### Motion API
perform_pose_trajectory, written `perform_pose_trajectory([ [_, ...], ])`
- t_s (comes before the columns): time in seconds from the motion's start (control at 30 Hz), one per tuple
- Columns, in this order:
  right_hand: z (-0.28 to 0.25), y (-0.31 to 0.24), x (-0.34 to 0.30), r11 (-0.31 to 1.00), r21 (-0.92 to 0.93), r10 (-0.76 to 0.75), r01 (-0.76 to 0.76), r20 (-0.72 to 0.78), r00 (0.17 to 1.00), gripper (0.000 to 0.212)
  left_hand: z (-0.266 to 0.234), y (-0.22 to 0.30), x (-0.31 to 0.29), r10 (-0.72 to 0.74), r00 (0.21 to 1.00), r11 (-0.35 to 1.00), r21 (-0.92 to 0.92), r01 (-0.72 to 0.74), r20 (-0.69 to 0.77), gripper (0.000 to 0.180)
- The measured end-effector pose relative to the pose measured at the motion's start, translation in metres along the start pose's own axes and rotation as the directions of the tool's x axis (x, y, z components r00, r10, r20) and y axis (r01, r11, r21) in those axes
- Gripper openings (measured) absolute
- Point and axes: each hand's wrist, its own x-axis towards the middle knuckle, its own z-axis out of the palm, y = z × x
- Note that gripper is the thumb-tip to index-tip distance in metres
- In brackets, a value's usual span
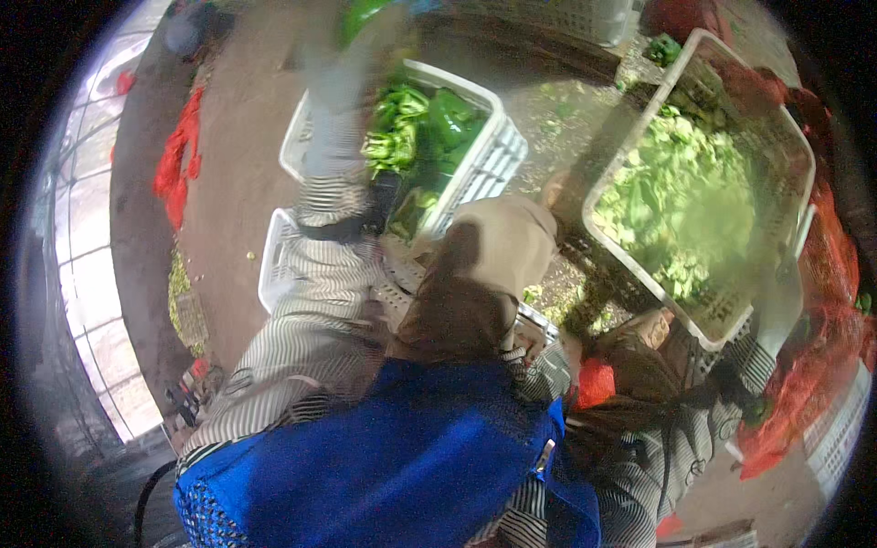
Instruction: The person uses a curved blade to remove the stems and cores from green bell peppers, tossing the prepped peppers and the cores into different plastic crates.
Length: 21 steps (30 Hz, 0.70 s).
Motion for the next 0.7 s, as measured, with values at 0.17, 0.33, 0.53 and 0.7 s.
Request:
perform_pose_trajectory([
  [0.17,0.01,-0.028,-0.016,0.968,0.031,0.246,-0.248,0.056,0.968,0.05,-0.14,-0.172,-0.099,-0.487,0.856,0.407,0.912,0.049,0.172,0.072],
  [0.33,0.044,-0.04,-0.025,0.97,-0.077,0.244,-0.232,0.269,0.932,0.044,-0.23,-0.295,-0.28,-0.766,0.556,0.121,0.922,-0.367,0.322,0.083],
  [0.53,0.133,-0.052,0.001,0.969,-0.143,0.246,-0.2,0.569,0.785,0.037,-0.211,-0.265,-0.231,-0.889,0.431,0.098,0.982,-0.159,0.158,0.086],
  [0.7,0.228,-0.037,0.019,0.89,-0.456,0.328,-0.004,0.635,0.699,0.043,-0.113,-0.129,-0.126,-0.593,0.759,0.645,0.722,0.25,0.267,0.064],
])
